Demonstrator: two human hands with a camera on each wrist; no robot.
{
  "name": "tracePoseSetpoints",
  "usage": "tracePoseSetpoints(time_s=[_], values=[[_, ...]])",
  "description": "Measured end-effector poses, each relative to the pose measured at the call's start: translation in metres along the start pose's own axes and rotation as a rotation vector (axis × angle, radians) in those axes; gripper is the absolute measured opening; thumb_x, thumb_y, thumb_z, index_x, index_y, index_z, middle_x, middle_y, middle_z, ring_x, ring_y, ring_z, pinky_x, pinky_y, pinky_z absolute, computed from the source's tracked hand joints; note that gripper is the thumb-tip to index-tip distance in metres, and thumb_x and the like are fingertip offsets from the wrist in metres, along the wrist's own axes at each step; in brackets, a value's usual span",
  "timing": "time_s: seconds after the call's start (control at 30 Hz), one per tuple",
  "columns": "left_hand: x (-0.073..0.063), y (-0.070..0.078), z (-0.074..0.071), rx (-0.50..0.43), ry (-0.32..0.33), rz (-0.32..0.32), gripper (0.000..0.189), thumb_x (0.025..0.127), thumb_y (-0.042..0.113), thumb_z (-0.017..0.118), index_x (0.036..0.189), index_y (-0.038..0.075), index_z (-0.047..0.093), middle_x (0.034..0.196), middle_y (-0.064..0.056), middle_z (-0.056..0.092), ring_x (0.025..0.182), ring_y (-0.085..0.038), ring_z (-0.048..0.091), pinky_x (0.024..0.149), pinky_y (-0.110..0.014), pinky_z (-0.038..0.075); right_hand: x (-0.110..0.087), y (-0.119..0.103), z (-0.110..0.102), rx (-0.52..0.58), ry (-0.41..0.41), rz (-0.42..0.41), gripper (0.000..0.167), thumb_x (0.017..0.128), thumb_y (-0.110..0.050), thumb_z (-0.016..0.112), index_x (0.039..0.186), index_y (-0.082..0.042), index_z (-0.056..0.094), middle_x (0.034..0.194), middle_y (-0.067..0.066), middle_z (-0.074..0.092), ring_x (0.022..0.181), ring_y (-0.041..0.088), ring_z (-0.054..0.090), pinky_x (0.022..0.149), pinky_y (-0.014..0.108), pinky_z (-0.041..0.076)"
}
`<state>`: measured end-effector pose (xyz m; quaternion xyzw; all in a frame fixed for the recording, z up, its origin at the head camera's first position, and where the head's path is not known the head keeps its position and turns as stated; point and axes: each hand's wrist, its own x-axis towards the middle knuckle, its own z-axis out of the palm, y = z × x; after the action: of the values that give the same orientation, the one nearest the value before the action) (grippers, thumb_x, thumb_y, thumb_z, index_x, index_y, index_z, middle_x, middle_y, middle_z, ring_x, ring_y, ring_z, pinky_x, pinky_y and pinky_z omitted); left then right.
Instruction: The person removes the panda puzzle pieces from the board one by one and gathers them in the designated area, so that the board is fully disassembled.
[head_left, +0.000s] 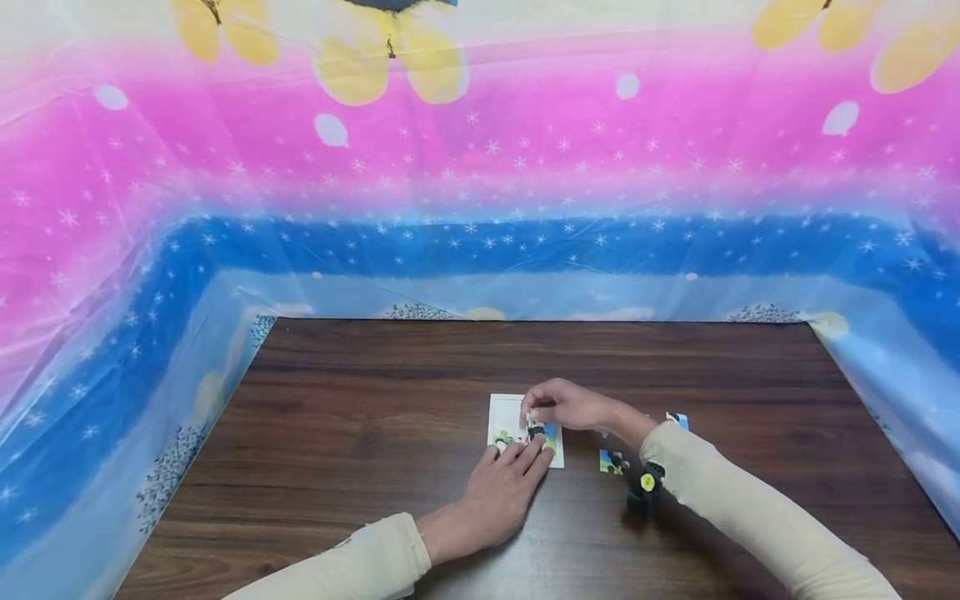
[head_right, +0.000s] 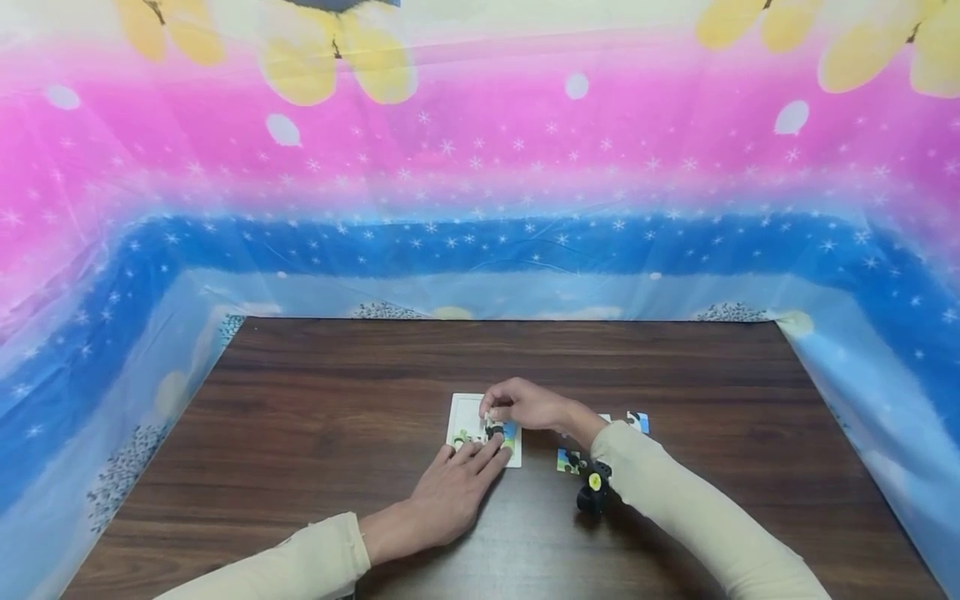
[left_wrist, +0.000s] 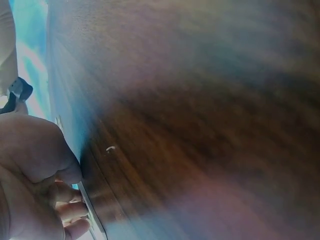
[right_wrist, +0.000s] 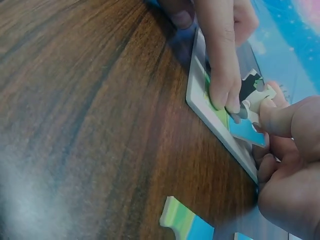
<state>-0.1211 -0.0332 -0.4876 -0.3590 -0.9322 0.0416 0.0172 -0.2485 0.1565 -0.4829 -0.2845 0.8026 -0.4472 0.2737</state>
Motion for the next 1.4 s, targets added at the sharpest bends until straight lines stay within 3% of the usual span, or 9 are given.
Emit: tracePoseSetpoints(time_s=[0.17, 0.43, 0.63, 1.1, 1.4], values=[[0.001, -0.001, 0.0, 0.021, 0.025, 0.002, 0.053, 0.098, 0.019, 0.053, 0.151, 0.014, 0.046, 0.158, -0.005, 0.046, 0.129, -0.019, 0.049, 0.089, -0.034, 0.042, 0.003, -0.002, 0.001, -0.022, 0.002, -0.025, 0.018, 0.105, -0.006, 0.053, 0.103, -0.006, 0.07, 0.1, 0.004, 0.068, 0.087, 0.018, 0.059, 0.08, 0.035, 0.05], [0.007, -0.003, -0.009, 0.023, -0.008, 0.013, 0.047, 0.097, 0.023, 0.058, 0.143, 0.017, 0.051, 0.148, -0.002, 0.052, 0.119, -0.018, 0.051, 0.083, -0.033, 0.039, 0.002, -0.013, -0.006, -0.248, -0.029, -0.054, 0.017, 0.102, -0.009, 0.061, 0.108, -0.015, 0.075, 0.103, -0.005, 0.071, 0.09, 0.01, 0.063, 0.082, 0.031, 0.053], [0.008, -0.001, -0.007, 0.033, 0.019, 0.003, 0.044, 0.096, 0.023, 0.058, 0.139, 0.016, 0.055, 0.146, -0.002, 0.054, 0.114, -0.017, 0.052, 0.078, -0.03, 0.037, 0.002, -0.011, -0.008, -0.315, -0.015, -0.092, 0.014, 0.101, -0.014, 0.064, 0.107, -0.018, 0.077, 0.104, -0.007, 0.073, 0.09, 0.006, 0.064, 0.083, 0.029, 0.054], [0.01, 0.006, 0.0, -0.023, 0.073, -0.046, 0.046, 0.093, 0.021, 0.057, 0.138, 0.013, 0.052, 0.153, -0.005, 0.052, 0.117, -0.02, 0.051, 0.078, -0.031, 0.037, 0.005, -0.005, -0.006, -0.311, 0.016, -0.083, 0.013, 0.099, -0.014, 0.067, 0.103, -0.018, 0.079, 0.101, -0.008, 0.072, 0.086, 0.005, 0.064, 0.079, 0.028, 0.053], [0.01, 0.009, 0.005, -0.046, 0.089, -0.071, 0.05, 0.094, 0.018, 0.053, 0.143, 0.012, 0.05, 0.154, -0.006, 0.051, 0.116, -0.02, 0.051, 0.08, -0.032, 0.037, 0.003, 0.007, -0.014, -0.115, -0.05, -0.116, 0.015, 0.102, -0.01, 0.062, 0.104, -0.009, 0.077, 0.1, 0.002, 0.072, 0.085, 0.016, 0.063, 0.076, 0.031, 0.053]])
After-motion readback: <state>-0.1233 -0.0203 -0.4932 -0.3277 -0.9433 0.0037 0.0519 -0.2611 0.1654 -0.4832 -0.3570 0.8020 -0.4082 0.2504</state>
